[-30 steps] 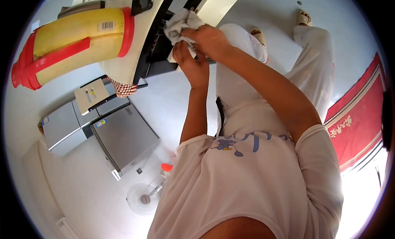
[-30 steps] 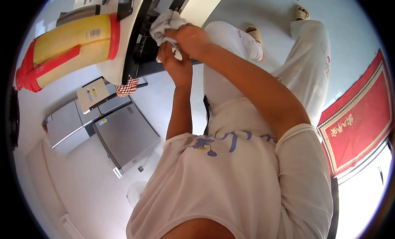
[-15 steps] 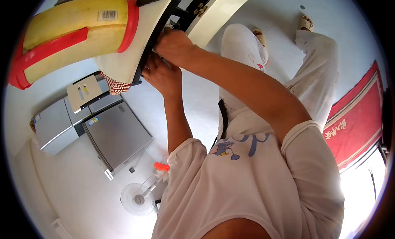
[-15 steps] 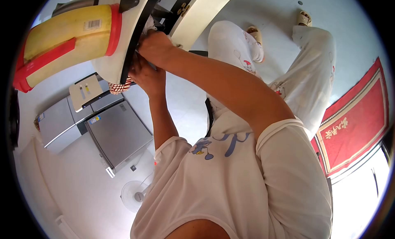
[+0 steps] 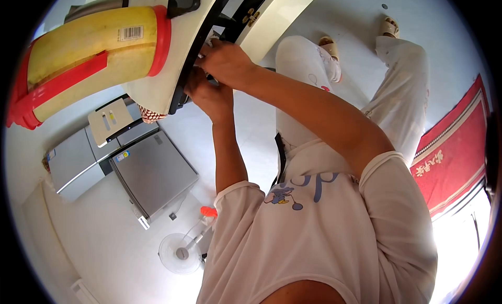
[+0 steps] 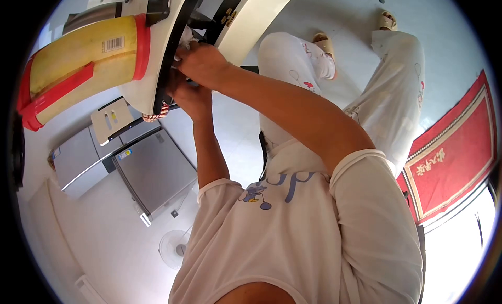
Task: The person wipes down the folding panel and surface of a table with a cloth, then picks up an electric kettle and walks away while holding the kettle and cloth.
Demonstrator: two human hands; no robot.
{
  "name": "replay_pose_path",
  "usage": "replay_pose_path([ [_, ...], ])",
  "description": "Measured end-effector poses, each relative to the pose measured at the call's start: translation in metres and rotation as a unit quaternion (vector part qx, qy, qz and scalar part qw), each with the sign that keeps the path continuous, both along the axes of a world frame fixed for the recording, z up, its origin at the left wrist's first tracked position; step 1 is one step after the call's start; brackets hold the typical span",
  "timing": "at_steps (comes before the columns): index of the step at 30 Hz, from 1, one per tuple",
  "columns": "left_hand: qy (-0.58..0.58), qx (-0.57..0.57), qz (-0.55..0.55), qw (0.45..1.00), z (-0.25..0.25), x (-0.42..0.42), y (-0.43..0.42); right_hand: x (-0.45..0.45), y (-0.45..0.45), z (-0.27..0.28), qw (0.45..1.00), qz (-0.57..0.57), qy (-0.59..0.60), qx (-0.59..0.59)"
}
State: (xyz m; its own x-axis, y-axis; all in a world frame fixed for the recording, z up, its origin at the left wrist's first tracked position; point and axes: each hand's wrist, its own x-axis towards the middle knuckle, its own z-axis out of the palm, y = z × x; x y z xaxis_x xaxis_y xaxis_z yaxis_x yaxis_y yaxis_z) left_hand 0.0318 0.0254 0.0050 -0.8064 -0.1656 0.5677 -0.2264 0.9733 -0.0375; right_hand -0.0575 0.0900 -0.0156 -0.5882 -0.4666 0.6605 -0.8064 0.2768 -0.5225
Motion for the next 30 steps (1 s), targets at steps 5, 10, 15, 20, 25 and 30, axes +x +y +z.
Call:
replay_pose_path([
  [5,-0.002,0.041,0.012,0.999,-0.006,-0.002,0.012,-0.001,0.004,-0.006,1.0,-0.004,-0.007,-0.022],
  [10,0.035,0.09,0.011,0.995,-0.011,-0.002,0.029,0.001,0.021,-0.014,0.999,0.019,-0.02,-0.04],
  [15,-0.035,0.109,0.008,0.993,-0.053,0.0,0.044,-0.006,0.053,-0.046,0.998,0.03,-0.047,0.0],
  [20,-0.044,0.152,0.003,0.987,-0.038,-0.01,0.061,-0.011,0.073,-0.044,0.993,0.008,-0.119,0.01],
  [25,-0.056,0.183,-0.057,0.98,-0.039,-0.003,0.069,-0.005,0.1,-0.062,0.976,0.008,-0.215,-0.026],
  [30,-0.058,0.276,-0.073,0.957,-0.047,0.01,0.073,0.004,0.129,-0.067,0.951,0.048,-0.301,-0.055],
])
